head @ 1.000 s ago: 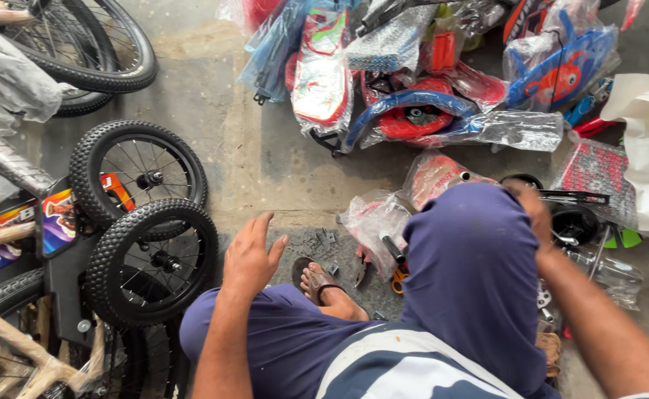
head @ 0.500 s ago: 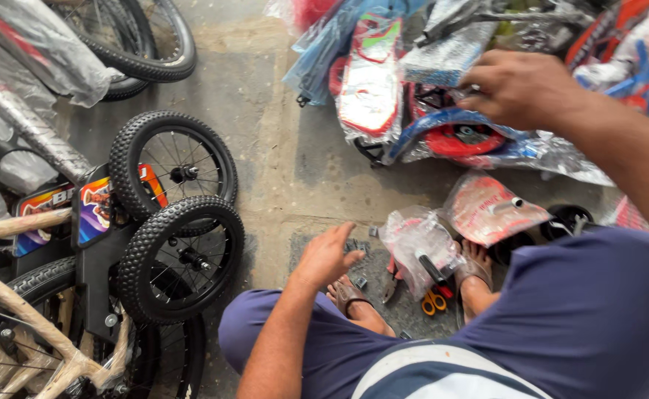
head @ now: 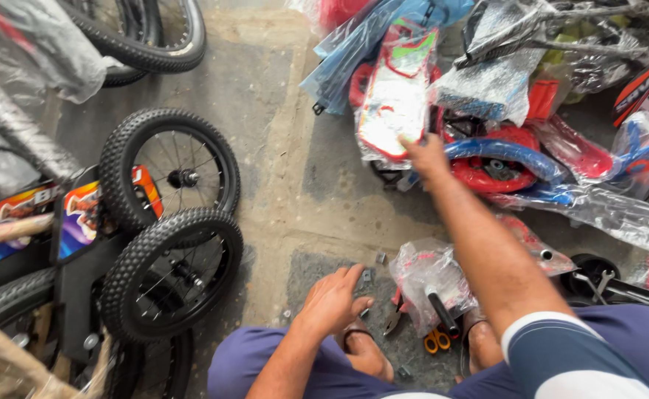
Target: The person sits on the floor and assembles a bicycle seat post. They use a wrench to tighten a bolt on the seat post clamp, then use pliers to adjust a small metal component. Finally, they attach a plastic-wrapped red seat to the post.
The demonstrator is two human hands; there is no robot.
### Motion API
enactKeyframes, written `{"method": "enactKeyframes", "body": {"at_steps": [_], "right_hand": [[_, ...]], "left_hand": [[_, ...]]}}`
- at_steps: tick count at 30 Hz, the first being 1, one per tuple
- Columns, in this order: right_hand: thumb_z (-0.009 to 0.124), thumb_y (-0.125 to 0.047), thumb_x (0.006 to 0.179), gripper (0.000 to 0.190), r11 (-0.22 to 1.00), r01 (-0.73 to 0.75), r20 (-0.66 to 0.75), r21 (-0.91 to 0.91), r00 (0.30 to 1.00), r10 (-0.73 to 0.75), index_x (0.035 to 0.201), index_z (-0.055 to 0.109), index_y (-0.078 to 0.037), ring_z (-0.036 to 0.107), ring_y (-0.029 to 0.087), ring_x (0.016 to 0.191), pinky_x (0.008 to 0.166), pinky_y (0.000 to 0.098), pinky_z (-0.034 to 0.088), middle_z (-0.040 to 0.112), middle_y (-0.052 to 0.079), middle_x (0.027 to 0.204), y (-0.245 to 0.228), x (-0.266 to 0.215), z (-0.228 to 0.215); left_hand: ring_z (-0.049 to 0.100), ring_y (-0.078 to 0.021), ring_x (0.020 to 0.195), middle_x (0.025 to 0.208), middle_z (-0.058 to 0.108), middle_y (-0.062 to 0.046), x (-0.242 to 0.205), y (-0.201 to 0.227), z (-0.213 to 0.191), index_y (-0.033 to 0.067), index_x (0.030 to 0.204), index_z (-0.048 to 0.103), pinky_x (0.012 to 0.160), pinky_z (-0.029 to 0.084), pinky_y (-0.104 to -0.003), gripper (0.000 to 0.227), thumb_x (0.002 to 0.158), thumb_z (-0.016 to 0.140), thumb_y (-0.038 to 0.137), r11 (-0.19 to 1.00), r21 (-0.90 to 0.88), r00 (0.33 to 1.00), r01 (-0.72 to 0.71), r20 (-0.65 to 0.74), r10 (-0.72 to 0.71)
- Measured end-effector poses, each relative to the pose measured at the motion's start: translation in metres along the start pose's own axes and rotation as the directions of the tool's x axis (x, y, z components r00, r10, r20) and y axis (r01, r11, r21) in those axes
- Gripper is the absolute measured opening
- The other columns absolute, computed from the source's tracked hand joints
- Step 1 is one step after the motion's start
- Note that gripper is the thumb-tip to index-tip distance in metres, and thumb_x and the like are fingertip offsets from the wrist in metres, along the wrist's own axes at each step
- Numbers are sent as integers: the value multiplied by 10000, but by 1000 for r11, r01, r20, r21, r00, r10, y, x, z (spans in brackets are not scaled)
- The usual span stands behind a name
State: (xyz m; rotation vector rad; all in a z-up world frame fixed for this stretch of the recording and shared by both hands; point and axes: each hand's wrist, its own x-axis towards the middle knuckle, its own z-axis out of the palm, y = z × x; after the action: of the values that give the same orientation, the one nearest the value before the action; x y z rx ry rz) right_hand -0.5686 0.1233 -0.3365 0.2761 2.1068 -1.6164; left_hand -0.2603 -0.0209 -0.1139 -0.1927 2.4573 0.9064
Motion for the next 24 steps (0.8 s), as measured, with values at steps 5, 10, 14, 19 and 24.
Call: {"method": "enactKeyframes", "body": {"at_steps": [5,10,14,19,24], "right_hand": [[907,-315,759,862,965,137,43,224,988,-150,1417,478,39,646,219,1107,970,355,532,657,153,1267,-23,-16,66],[861,-228,726,1045,896,-236,325,376,939,111,1558,233,-158,635,249,1053,871,406,465,661,118,1246,-13,-25,103],[801,-150,749,991,937,-148,254,318,965,66,1570,248,-119,653,270,1155,993,456,504,677,174,1306,28,-24,111],[752,-45,771,988,964,-259,149,58,957,248,1591,203,-78,509,295,1281,1085,509,433,493,238,1442,59,-26,118],[721,-49,764,865,915,-366,280,169,908,311,1534,327,-78,581,258,1114,1016,494,436,602,183,1267,63,-46,142]], "left_hand": [[590,-407,1165,1227,628,-177,8,2,2,97,1429,490,973,468,-494,689,857,764,366,997,10,994,81,70,-82],[590,-411,1161,1216,627,-184,14,4,2,92,1429,485,965,469,-497,693,856,771,357,995,25,990,101,100,-103],[610,-422,1121,1189,642,-194,10,1,8,80,1401,511,933,490,-498,676,844,780,350,999,31,999,38,33,-39],[640,-424,1072,1128,663,-199,8,0,14,73,1364,543,890,507,-513,640,838,786,343,998,39,998,-54,-39,56],[648,-427,1040,1102,662,-207,5,5,14,70,1342,540,857,511,-529,634,827,793,338,999,38,999,-19,-39,21]]}}
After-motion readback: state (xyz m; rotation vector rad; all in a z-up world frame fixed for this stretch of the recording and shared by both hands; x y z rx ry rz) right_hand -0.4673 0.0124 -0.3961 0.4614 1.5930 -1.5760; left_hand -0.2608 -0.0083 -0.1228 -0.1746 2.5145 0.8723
